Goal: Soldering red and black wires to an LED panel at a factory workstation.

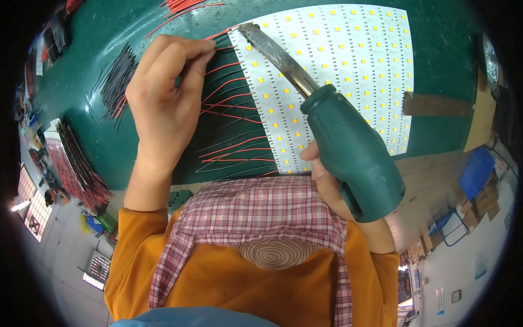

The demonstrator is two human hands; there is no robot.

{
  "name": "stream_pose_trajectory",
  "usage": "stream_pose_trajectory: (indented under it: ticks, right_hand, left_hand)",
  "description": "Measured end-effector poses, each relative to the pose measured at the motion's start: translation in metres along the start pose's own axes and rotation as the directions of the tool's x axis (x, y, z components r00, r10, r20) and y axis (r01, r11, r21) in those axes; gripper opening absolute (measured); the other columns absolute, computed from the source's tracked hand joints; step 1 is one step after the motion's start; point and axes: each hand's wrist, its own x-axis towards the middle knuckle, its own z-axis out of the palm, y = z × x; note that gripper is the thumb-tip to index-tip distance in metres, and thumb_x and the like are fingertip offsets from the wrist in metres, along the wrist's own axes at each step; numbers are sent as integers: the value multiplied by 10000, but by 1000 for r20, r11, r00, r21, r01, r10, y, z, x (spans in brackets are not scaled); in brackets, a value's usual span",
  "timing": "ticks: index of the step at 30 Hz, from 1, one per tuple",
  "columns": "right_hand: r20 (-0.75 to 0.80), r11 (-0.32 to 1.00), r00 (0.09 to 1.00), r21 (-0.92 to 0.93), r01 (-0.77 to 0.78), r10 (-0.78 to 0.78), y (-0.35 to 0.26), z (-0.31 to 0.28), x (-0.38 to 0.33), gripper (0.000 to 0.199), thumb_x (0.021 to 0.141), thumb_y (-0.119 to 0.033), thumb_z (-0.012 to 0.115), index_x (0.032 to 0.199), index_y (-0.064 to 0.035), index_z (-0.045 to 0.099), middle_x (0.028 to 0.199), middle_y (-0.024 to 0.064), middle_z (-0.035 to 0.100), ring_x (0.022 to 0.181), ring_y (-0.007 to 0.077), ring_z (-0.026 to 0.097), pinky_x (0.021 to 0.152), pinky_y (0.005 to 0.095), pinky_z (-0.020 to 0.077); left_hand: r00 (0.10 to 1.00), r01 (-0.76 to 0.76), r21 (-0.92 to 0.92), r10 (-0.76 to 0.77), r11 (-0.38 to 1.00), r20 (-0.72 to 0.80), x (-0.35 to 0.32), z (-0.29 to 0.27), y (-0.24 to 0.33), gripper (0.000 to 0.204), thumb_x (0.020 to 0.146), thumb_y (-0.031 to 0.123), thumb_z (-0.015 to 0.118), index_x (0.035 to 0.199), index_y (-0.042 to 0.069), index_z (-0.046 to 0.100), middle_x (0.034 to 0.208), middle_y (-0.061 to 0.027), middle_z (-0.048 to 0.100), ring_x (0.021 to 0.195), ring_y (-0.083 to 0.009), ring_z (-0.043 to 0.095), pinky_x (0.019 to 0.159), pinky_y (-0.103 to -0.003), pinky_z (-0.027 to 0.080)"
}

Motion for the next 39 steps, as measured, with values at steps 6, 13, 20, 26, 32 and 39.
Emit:
stream_pose_trajectory:
  ticks: [6, 13, 20, 26, 32, 39]
  right_hand:
    - [31, 998, 999, 46, -30, 29, 4, -9, -9, 171, 872, -72, 589, 1031, -11, 607, 872, 62, 648, 779, 124, 604, 688, 255, 495]
    - [167, 940, 977, -335, -70, 132, 16, -17, -24, 238, 889, -121, 578, 1117, -55, 587, 944, 21, 650, 804, 134, 614, 850, 287, 475]
    - [37, 990, 990, 41, -134, 133, -2, -1, -12, 175, 871, -80, 593, 1035, -21, 592, 858, 38, 640, 810, 143, 615, 746, 292, 496]
    - [35, 994, 994, 14, -106, 106, -3, -1, -10, 131, 880, -63, 584, 999, -8, 594, 857, 60, 635, 798, 141, 612, 706, 279, 501]
    - [50, 997, 996, 29, -70, 68, -5, 0, -6, 150, 884, -61, 584, 1022, -3, 592, 862, 61, 636, 792, 147, 610, 703, 288, 505]
    - [52, 999, 998, 30, -44, 43, -4, -6, -7, 158, 884, -62, 583, 1031, -5, 593, 866, 58, 635, 785, 146, 609, 696, 281, 503]
  left_hand:
    - [988, 141, -92, -135, 986, 75, -9, 6, 4, 80, 772, -44, 686, 828, -16, 636, 750, -59, 616, 628, -120, 557, 569, -222, 446]
    - [980, 196, -166, -189, 966, 60, -9, 10, 3, 67, 781, -43, 676, 819, -13, 629, 746, -44, 616, 600, -88, 528, 548, -210, 433]
    - [984, 175, -142, -170, 974, 45, -10, 10, 1, 71, 775, -34, 681, 811, -11, 625, 732, -40, 603, 596, -88, 517, 544, -211, 429]
    - [983, 182, -144, -178, 973, 40, -10, 9, 1, 68, 772, -41, 676, 804, -11, 623, 731, -41, 606, 592, -91, 515, 540, -212, 426]
    - [988, 154, -150, -157, 977, -7, -9, 11, -2, 99, 720, -9, 681, 749, 37, 598, 697, -58, 576, 582, -201, 569, 517, -301, 456]
    - [984, 160, -54, -155, 986, 90, -6, -3, 1, 65, 788, -6, 678, 842, -9, 641, 768, -72, 637, 629, -141, 571, 587, -247, 465]
